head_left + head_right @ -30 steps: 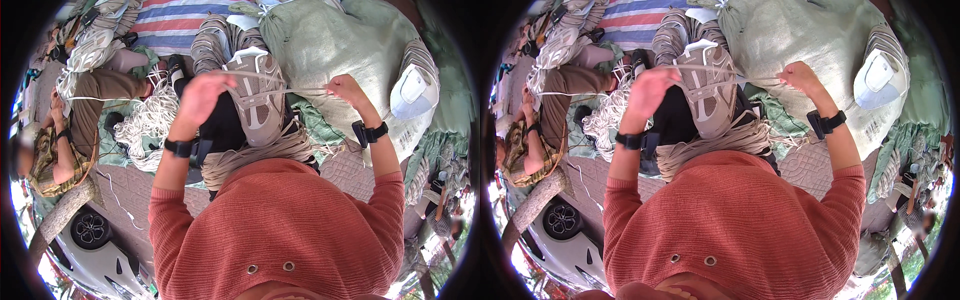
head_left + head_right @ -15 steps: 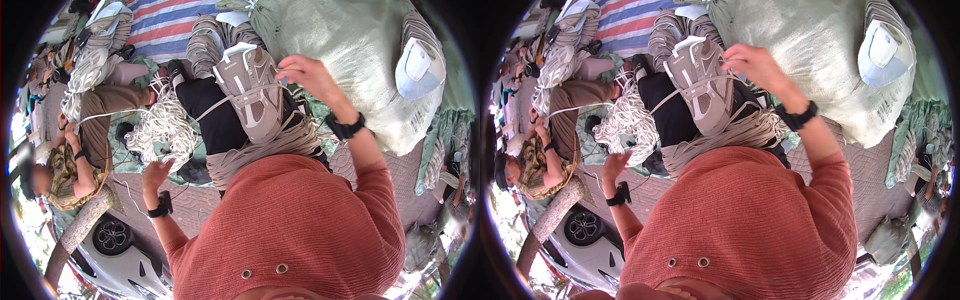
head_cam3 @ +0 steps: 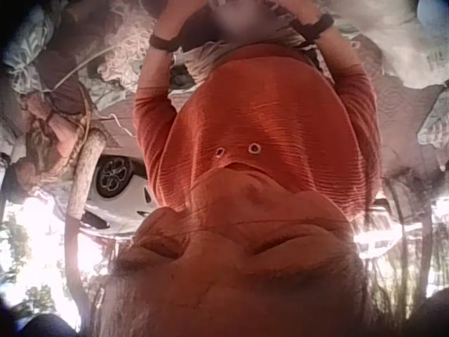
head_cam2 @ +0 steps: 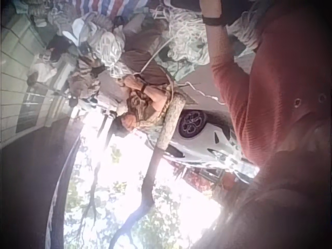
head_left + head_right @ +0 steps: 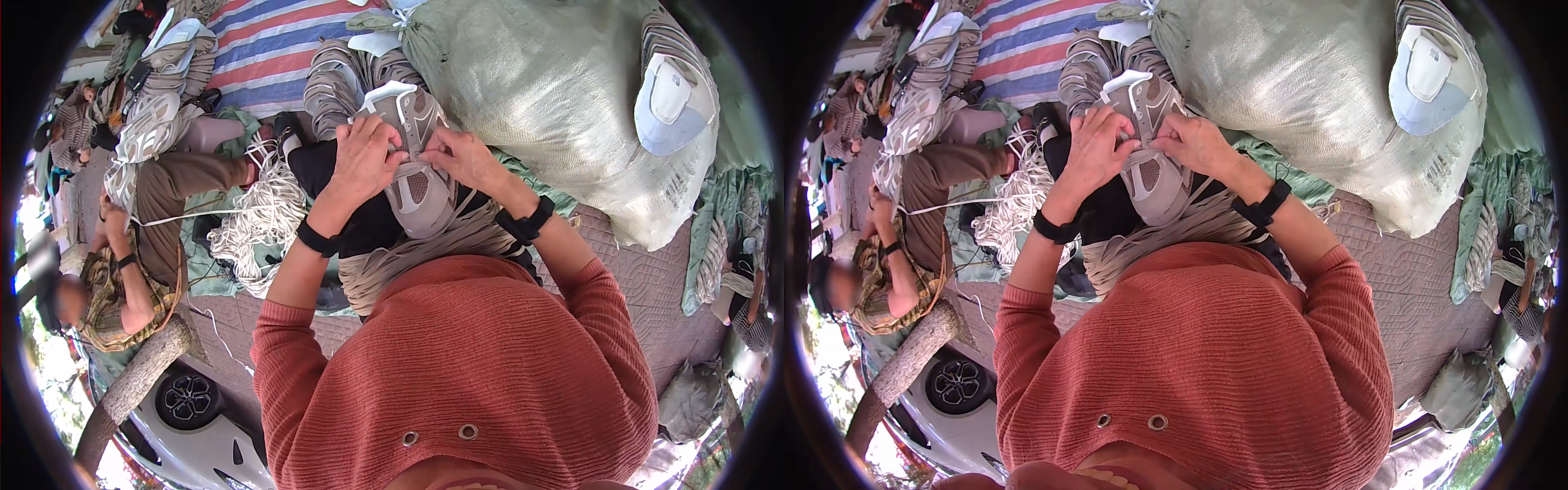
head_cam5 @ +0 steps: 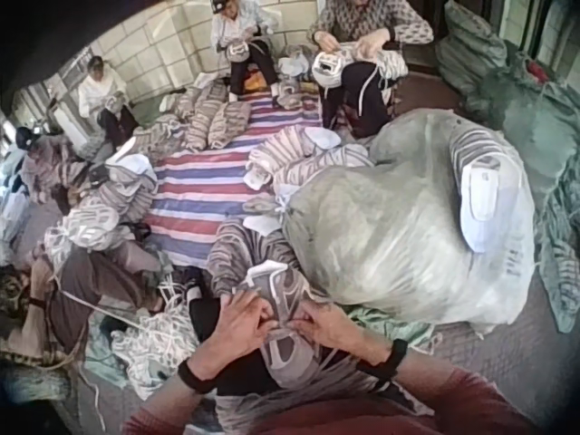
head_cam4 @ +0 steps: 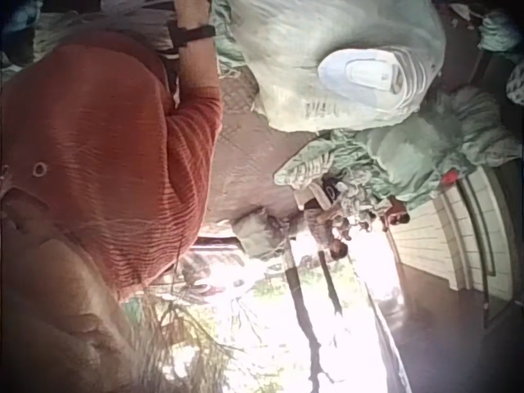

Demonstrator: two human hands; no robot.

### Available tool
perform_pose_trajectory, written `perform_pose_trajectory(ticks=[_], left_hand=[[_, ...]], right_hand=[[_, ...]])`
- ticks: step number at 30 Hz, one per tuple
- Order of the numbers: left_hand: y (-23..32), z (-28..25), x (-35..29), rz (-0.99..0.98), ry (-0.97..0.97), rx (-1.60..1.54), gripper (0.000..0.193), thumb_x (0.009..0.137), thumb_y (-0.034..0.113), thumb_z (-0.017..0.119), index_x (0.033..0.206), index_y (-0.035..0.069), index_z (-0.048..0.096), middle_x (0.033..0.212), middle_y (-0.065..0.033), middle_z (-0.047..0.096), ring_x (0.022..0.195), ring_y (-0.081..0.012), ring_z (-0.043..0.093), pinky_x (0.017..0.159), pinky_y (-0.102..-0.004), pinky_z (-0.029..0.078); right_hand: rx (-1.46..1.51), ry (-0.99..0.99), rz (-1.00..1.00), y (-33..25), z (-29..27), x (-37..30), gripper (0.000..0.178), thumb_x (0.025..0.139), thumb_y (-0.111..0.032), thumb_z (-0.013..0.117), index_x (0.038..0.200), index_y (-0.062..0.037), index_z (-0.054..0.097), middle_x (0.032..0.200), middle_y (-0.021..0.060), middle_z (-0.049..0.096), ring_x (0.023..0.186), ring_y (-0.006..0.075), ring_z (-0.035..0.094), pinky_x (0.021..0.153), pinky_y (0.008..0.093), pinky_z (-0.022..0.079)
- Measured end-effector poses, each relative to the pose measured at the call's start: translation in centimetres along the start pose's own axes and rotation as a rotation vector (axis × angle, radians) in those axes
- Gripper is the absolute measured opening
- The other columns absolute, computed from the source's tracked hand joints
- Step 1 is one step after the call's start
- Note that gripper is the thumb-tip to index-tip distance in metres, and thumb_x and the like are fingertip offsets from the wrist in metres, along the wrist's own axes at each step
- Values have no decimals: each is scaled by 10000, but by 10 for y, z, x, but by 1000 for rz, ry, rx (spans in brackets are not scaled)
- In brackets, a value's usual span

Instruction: The person sits on the ground and laces a beige sneaker held on their lap. They repeatedly thread a white lace through the eyelets, pull it tight, and adjust the tension. Other people are visible in the background performing similar tasks.

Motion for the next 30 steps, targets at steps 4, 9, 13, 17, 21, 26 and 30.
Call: perform_pose_trajectory(ticks=[4,9,13,17,21,26,30], left_hand=[[-2,-1,2,71,-88,-20,220,732,124,752,889,108,599,895,-23,539,924,-237,529,819,-389,316],[1,12,1,211,3,-143,292,667,0,684,925,65,566,908,-86,535,910,-303,547,793,-426,380],[1,14,2,224,-29,-197,261,694,18,634,941,56,559,946,-99,515,951,-322,521,826,-435,382],[-4,17,2,191,-27,-337,257,703,1,677,934,57,580,896,-84,524,908,-277,538,810,-400,390],[-6,24,-1,130,45,-491,260,703,-116,599,921,23,574,824,-91,533,728,-276,555,632,-380,433],[-7,27,-6,125,60,-524,238,719,-126,565,910,15,575,831,-105,539,729,-278,557,628,-381,437],[-6,22,-6,52,-59,-612,270,727,-130,544,952,13,592,834,-91,538,768,-249,569,661,-361,444]], right_hand=[[-21,-82,125,1,-1,4,195,838,-195,695,833,-18,612,699,101,664,660,226,649,613,345,498],[11,-139,313,4,0,10,178,792,-189,670,808,-14,645,648,89,665,602,201,658,574,349,496],[729,-147,471,-3,4,13,118,843,-103,675,800,2,642,635,35,588,508,112,524,460,256,410],[499,-179,463,0,-1,13,151,871,-114,673,830,26,632,692,64,636,562,118,576,493,250,448],[428,-156,426,3,8,6,136,880,-95,657,846,33,626,687,71,646,571,121,597,515,252,476],[427,-110,438,-5,12,4,175,858,-144,692,826,16,626,688,79,655,562,108,593,500,262,472],[-555,-103,117,-26,-16,20,425,708,-259,823,977,-51,569,851,67,627,829,250,644,842,417,477]])
Point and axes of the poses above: each hand's wrist, its own x-axis towards the middle knuckle, its own z-axis out of the palm, y = z × x, the point moved 2 cm from there along x, towards the middle knuckle
